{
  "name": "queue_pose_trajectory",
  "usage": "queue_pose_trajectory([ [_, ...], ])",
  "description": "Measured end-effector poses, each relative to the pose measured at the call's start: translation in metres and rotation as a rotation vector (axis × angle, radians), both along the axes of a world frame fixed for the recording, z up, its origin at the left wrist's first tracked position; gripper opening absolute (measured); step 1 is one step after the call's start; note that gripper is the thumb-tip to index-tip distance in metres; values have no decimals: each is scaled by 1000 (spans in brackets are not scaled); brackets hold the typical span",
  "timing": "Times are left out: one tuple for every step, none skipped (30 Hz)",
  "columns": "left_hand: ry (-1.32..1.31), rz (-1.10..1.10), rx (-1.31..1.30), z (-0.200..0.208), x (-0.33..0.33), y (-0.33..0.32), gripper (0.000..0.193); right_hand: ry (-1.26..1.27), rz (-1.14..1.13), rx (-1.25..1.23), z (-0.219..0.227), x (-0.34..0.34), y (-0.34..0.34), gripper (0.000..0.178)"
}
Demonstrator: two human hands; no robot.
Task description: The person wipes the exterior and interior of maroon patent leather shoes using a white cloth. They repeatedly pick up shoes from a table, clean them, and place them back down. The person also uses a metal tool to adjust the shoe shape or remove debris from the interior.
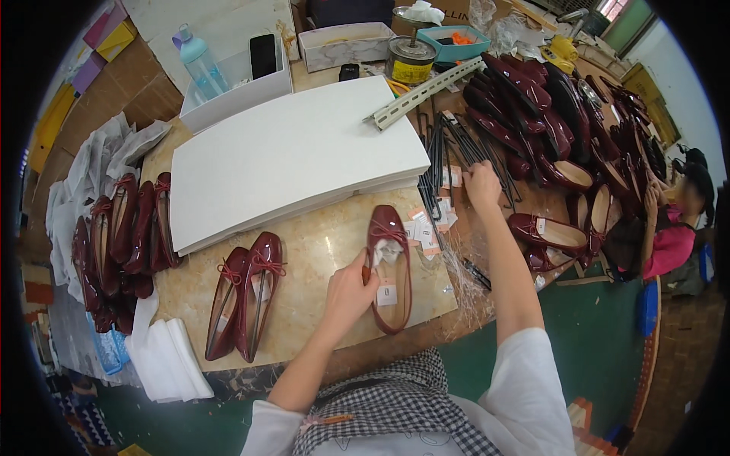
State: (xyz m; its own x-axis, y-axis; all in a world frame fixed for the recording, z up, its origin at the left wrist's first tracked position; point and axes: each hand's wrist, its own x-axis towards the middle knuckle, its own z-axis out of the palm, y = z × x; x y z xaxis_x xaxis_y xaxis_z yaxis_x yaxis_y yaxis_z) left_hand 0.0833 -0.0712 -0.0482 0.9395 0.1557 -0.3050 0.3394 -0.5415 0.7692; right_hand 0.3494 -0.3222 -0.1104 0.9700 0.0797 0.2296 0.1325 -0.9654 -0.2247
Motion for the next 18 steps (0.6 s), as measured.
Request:
queue_pose_trajectory([
  [-28, -16, -52, -8, 3, 0, 52, 2, -41, 61, 16, -10, 3, 21],
  [-114, 79, -254, -21, -4, 4, 52, -38, -34, 133, 21, -14, -7, 18],
  [-199, 180, -447, -34, -23, 11, 51, 14, -51, 153, 42, -34, -6, 17],
  [-283, 262, -647, -40, -34, 15, 51, 71, 18, 324, 44, -50, -21, 15],
  [-144, 328, -982, -30, -41, 19, 56, 328, 71, 649, 62, -77, -11, 17],
  [243, 418, -1402, -35, -58, 25, 61, 459, 169, 831, 73, -107, 6, 20],
  [173, 402, -1370, -28, -64, 17, 65, 591, 267, 1008, 77, -138, 25, 25],
  [103, 383, -1333, -20, -68, 9, 69, 672, 344, 1052, 77, -165, 41, 29],
  [42, 360, -1357, -32, -77, 19, 68, 785, 368, 983, 101, -195, 63, 29],
  [-8, 422, -1276, -32, -82, 27, 67, 755, 434, 892, 113, -222, 79, 31],
  [-54, 475, -1194, -30, -82, 36, 67, 716, 494, 802, 121, -243, 91, 34],
  [-100, 522, -1110, -27, -80, 43, 66, 753, 527, 805, 122, -256, 98, 35],
  [-183, 526, -1097, -20, -79, 48, 60, 791, 561, 806, 122, -268, 104, 36],
  [-216, 548, -1044, -19, -82, 53, 57, 829, 595, 807, 123, -276, 112, 38],
  [-246, 563, -999, -20, -84, 54, 53, 860, 581, 785, 129, -279, 118, 37],
  [-274, 576, -954, -21, -87, 56, 51, 873, 588, 821, 128, -280, 123, 37],
  [-300, 588, -908, -22, -91, 59, 48, 886, 593, 857, 127, -281, 128, 37],
  [-312, 560, -857, -22, -93, 59, 50, 897, 594, 887, 127, -281, 132, 36],
])
